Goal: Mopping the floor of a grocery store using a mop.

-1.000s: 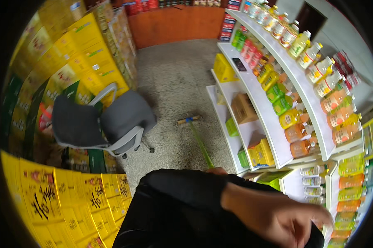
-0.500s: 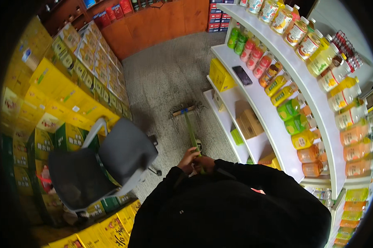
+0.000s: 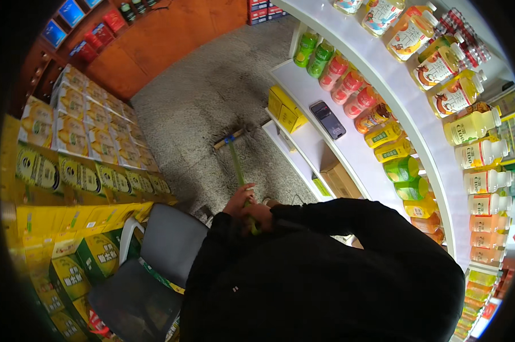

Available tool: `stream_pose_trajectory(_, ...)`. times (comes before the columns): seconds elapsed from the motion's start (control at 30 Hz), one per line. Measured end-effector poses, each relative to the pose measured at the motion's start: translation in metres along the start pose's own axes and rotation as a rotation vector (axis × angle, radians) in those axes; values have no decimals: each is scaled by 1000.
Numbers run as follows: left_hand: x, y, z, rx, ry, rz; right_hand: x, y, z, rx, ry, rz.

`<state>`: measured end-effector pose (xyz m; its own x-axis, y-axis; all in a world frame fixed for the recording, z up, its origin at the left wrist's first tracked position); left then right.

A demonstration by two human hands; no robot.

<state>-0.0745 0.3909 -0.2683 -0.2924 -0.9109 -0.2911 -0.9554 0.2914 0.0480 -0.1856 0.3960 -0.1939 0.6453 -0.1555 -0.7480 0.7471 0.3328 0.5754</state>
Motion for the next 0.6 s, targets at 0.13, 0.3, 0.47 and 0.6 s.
stream_pose_trajectory(0.13,28,-46,-43,-359,-396,13,20,20,50,151,-27,-60)
stream_pose_trajectory(0.3,83,-127,-67,-97,-467,97,42,82,134,474,-23,-227)
stream_pose_trajectory(0.47,121,-232,-70,65,-431,224,106,140,201,484,-84,-190)
stream_pose_trajectory(0.6,136,-285,-70,27,-383,302,158,158,229,519,-70,-189)
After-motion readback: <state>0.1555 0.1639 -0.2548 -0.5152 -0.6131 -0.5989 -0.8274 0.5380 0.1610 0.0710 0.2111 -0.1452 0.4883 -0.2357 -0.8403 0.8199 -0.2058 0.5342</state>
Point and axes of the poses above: each hand's wrist, its own x-axis towards the middle knuckle, its own y-axis out of the palm, z = x × y, the point moved 2 cm from there along x, towards the middle knuckle, and after that the axes turned 12 degrees about x, right-handed, at the moved point
